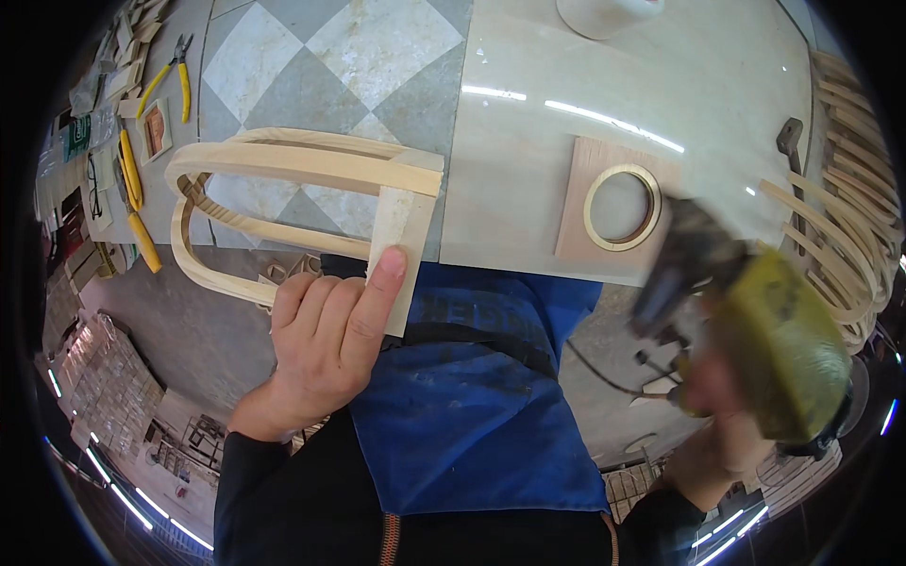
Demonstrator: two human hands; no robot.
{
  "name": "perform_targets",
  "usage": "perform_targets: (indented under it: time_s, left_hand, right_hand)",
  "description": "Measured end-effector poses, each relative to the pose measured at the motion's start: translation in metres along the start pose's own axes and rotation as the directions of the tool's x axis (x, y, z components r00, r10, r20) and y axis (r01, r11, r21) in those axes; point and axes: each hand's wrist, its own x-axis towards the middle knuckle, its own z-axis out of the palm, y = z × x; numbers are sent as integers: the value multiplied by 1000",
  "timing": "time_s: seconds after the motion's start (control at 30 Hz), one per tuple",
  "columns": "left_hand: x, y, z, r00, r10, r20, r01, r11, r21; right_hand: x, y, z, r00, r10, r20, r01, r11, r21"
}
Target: Assembling wooden frames and components using wood glue and a pneumatic nail gun on a factory production line.
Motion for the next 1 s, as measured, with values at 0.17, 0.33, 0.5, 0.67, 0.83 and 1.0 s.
perform_targets:
  time_s: [0.17, 0.33, 0.5, 0.67, 0.83, 1.0]
  left_hand:
    - [0, 1, 2, 1000, 3, -12, -3, 1000, -3]
    - [-3, 0, 2, 1000, 1, -12, -1, 1000, -16]
    - [2, -1, -9, 999, 1, 41, 1, 999, -47]
    - [0, -1, -9, 997, -9, 75, 13, 999, -46]
    - [-1, -2, -5, 999, 2, 42, 0, 999, -48]
    - [0, -3, -6, 999, 13, 34, -11, 998, -55]
  right_hand:
    - [-26, 14, 45, 962, -251, -109, 218, 945, -245]
    - [-7, -13, 75, 832, -355, 427, 533, 724, -438]
    - [18, -43, 86, 715, -314, 624, 653, 619, -436]
    - [23, -44, 95, 686, -321, 653, 654, 666, -359]
    - [17, -57, 103, 723, -229, 651, 580, 713, -394]
    - [11, -68, 108, 768, -110, 631, 493, 730, -472]
